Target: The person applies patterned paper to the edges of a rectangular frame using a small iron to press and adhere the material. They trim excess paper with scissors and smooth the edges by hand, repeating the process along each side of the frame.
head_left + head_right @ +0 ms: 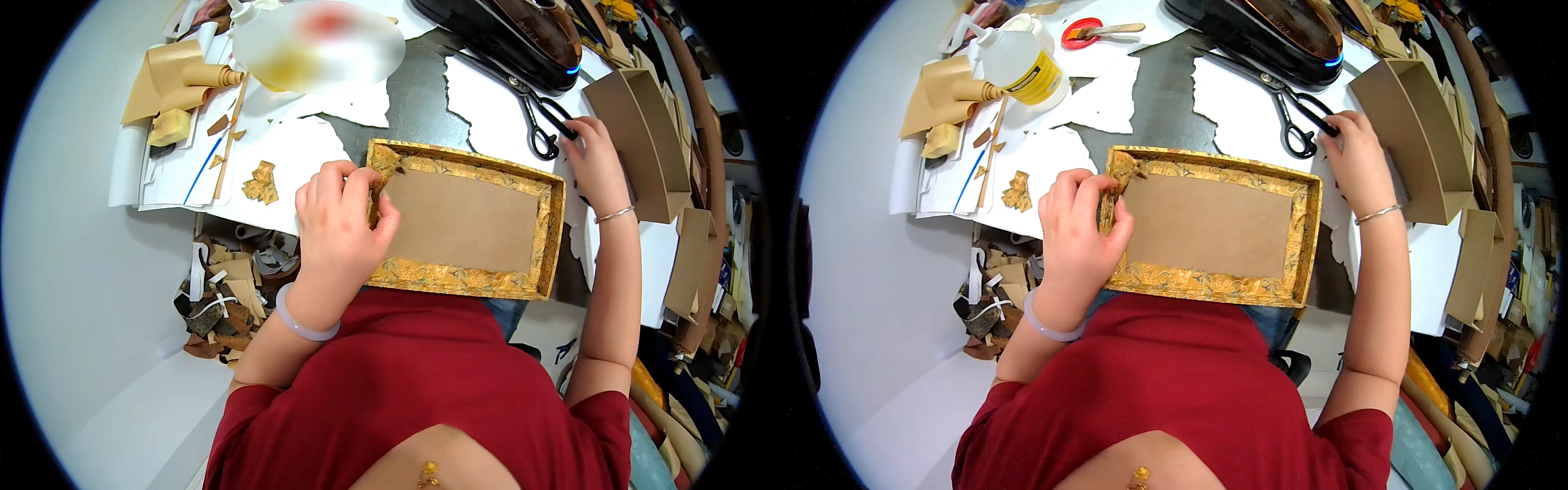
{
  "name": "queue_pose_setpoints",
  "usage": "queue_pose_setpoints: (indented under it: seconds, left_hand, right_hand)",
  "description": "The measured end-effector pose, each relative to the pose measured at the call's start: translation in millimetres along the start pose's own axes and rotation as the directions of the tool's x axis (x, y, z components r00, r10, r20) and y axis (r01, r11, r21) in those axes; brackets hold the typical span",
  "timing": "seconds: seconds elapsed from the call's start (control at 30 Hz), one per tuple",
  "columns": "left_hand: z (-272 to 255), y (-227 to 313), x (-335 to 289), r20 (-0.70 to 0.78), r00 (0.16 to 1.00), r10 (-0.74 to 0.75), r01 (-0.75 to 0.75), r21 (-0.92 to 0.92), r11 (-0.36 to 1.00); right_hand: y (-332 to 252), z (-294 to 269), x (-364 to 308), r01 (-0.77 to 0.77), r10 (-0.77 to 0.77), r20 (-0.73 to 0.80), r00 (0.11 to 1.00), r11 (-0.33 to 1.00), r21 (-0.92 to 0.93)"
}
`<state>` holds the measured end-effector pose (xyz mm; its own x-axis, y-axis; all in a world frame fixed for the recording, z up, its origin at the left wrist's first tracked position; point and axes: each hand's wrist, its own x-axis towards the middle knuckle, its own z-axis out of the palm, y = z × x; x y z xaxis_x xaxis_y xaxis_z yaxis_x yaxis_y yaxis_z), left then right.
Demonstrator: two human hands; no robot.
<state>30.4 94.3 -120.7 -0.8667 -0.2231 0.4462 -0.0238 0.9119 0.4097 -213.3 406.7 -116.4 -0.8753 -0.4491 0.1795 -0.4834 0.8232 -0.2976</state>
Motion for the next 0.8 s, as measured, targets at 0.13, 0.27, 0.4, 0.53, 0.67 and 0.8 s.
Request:
queue_pose_setpoints:
  seconds: [0.13,0.27,0.4,0.53,0.67,0.8]
  left_hand:
    - [0,6,6,0.058,0.998,-0.034,0.031,0.046,0.998]
    - [1,9,16,0.051,0.998,-0.037,0.031,0.107,0.994]
    - [5,3,16,0.029,0.998,-0.058,0.055,0.097,0.994]
    - [6,-3,8,-0.001,0.996,-0.088,0.088,0.000,0.996]
    - [9,-7,6,-0.042,0.994,-0.098,0.093,-0.095,0.991]
    - [13,-11,5,-0.016,0.993,-0.117,0.113,-0.163,0.980]
  right_hand:
    - [0,2,6,0.110,-0.122,-0.076,0.990,0.983,-0.147]
    - [-11,0,20,0.144,-0.141,0.033,0.989,0.982,-0.123]
    - [-24,-9,27,-0.014,0.016,0.205,0.979,1.000,-0.008]
    - [-25,-24,26,-0.069,0.048,0.341,0.939,0.996,0.049]
    - [-25,-28,17,-0.045,0.021,0.354,0.935,0.997,0.058]
    - [-30,-20,14,-0.105,0.094,0.324,0.941,0.994,0.017]
